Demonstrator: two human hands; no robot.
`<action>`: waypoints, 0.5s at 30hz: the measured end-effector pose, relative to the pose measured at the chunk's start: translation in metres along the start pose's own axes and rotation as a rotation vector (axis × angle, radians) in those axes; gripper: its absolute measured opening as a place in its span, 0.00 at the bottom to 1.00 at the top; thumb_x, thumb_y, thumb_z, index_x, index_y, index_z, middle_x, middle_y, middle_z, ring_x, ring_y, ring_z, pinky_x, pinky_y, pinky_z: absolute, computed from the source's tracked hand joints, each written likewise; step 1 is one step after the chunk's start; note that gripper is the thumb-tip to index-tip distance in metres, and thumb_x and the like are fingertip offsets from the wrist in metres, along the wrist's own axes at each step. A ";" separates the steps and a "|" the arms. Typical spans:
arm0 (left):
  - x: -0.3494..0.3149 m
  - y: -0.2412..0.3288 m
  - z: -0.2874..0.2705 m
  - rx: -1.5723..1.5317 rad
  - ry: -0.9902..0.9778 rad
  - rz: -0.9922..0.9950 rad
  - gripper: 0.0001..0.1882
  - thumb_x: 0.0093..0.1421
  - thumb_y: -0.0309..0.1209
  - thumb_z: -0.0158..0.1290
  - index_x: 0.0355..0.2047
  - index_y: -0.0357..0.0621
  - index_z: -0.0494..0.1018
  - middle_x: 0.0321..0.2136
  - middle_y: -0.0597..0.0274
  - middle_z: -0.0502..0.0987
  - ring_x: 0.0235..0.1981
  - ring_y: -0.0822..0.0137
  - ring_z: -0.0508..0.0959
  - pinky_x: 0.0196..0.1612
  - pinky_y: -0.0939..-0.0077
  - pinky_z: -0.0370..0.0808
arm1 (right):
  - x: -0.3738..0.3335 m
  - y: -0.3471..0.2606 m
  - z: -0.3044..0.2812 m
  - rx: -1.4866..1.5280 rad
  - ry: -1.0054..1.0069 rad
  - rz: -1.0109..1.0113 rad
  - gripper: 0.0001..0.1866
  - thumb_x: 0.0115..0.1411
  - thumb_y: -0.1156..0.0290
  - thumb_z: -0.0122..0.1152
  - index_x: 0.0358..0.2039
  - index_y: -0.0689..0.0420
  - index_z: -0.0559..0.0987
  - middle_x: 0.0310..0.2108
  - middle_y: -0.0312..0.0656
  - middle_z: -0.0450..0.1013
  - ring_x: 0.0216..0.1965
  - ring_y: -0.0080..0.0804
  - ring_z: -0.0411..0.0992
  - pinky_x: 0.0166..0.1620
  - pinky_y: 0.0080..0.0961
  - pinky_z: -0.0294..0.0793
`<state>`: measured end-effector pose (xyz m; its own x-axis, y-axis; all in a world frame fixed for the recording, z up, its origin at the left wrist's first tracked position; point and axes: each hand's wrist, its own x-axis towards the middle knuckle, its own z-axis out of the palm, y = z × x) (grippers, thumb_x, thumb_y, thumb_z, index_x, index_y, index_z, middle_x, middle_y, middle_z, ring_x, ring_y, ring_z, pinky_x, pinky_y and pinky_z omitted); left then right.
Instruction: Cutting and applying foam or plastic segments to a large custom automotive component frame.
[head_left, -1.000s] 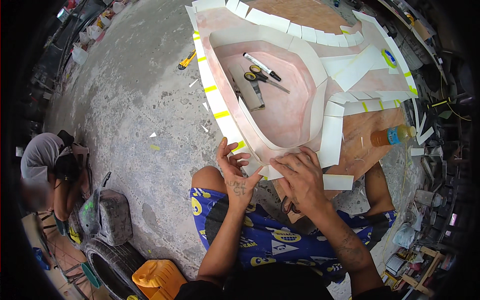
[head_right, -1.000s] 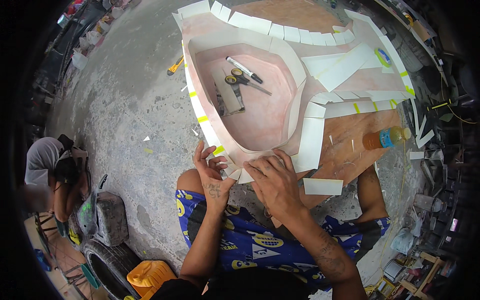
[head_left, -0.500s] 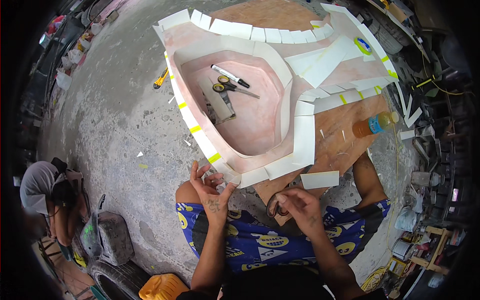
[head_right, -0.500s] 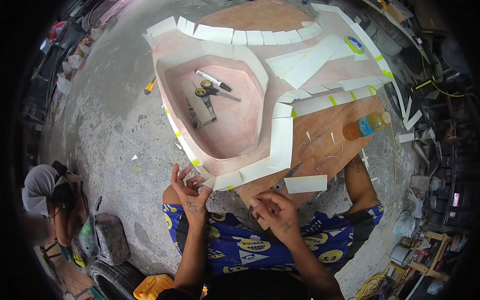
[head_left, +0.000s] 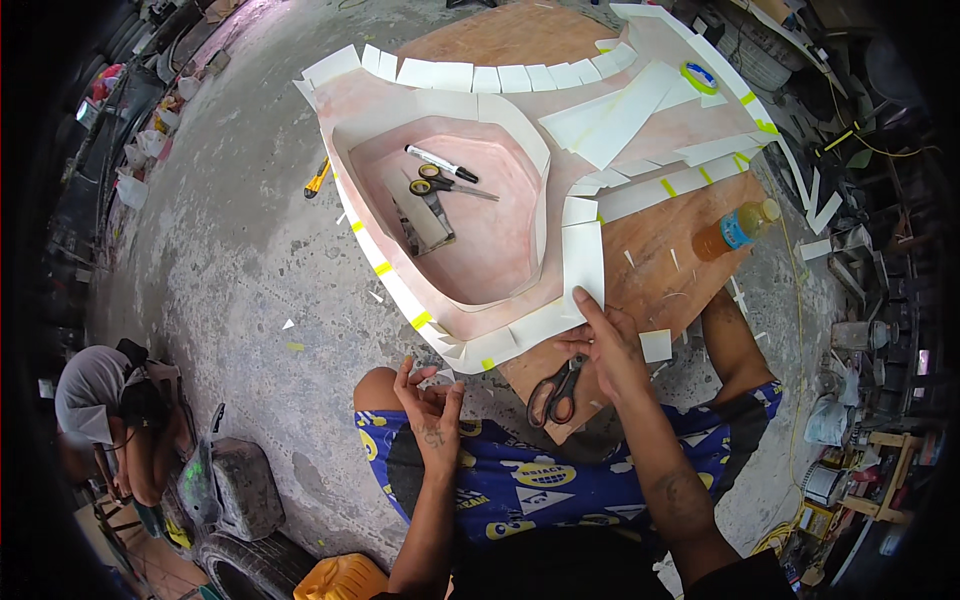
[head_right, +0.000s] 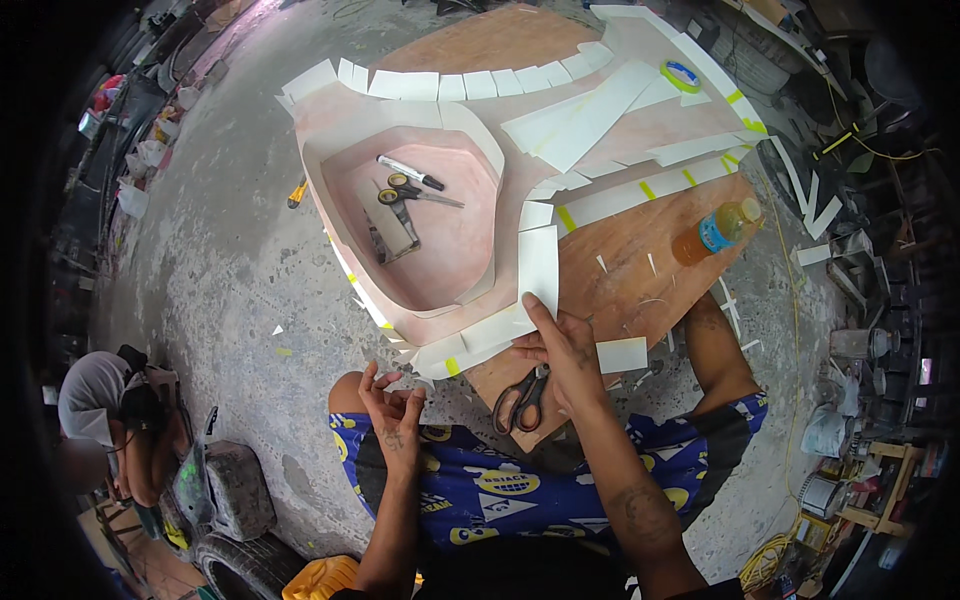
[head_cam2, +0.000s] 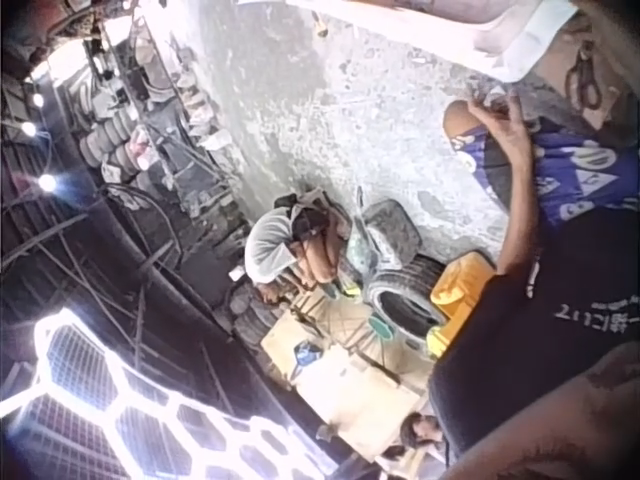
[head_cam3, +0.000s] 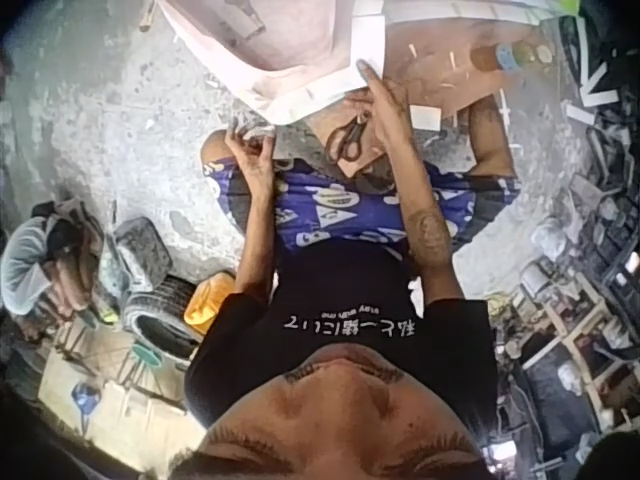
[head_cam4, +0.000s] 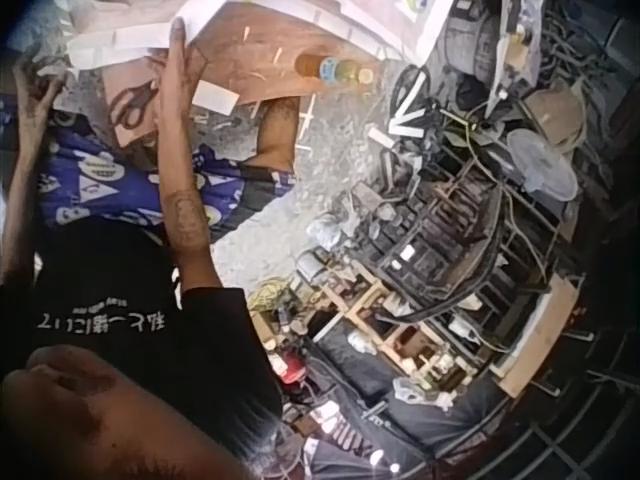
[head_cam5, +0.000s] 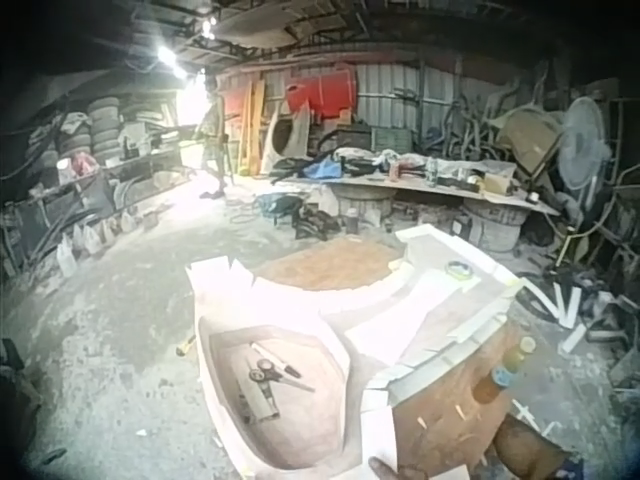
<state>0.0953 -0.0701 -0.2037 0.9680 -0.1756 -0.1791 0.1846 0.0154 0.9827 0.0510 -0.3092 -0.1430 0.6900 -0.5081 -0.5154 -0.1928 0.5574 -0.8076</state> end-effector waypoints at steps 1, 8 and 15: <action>0.000 -0.001 0.000 -0.001 0.000 0.004 0.41 0.60 0.17 0.58 0.68 0.45 0.49 0.52 0.55 0.64 0.36 0.73 0.74 0.36 0.82 0.75 | 0.004 0.001 0.002 -0.044 0.020 -0.019 0.20 0.65 0.56 0.63 0.42 0.64 0.80 0.34 0.42 0.79 0.32 0.28 0.79 0.38 0.27 0.82; -0.002 -0.006 -0.005 0.022 -0.002 0.007 0.40 0.60 0.17 0.58 0.68 0.45 0.49 0.51 0.56 0.64 0.35 0.73 0.74 0.35 0.83 0.74 | 0.016 0.004 0.007 -0.148 0.090 -0.099 0.18 0.63 0.62 0.65 0.42 0.67 0.81 0.36 0.44 0.80 0.32 0.29 0.80 0.34 0.23 0.84; -0.005 -0.001 -0.003 0.084 0.046 0.048 0.37 0.61 0.16 0.56 0.66 0.41 0.52 0.49 0.56 0.70 0.35 0.74 0.75 0.36 0.83 0.74 | 0.010 0.002 0.011 -0.098 0.096 -0.086 0.20 0.63 0.60 0.64 0.42 0.67 0.81 0.36 0.44 0.80 0.33 0.28 0.80 0.34 0.23 0.84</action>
<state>0.0910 -0.0659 -0.2037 0.9826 -0.1308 -0.1319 0.1250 -0.0599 0.9904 0.0649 -0.3061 -0.1467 0.6376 -0.6143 -0.4650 -0.2063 0.4453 -0.8713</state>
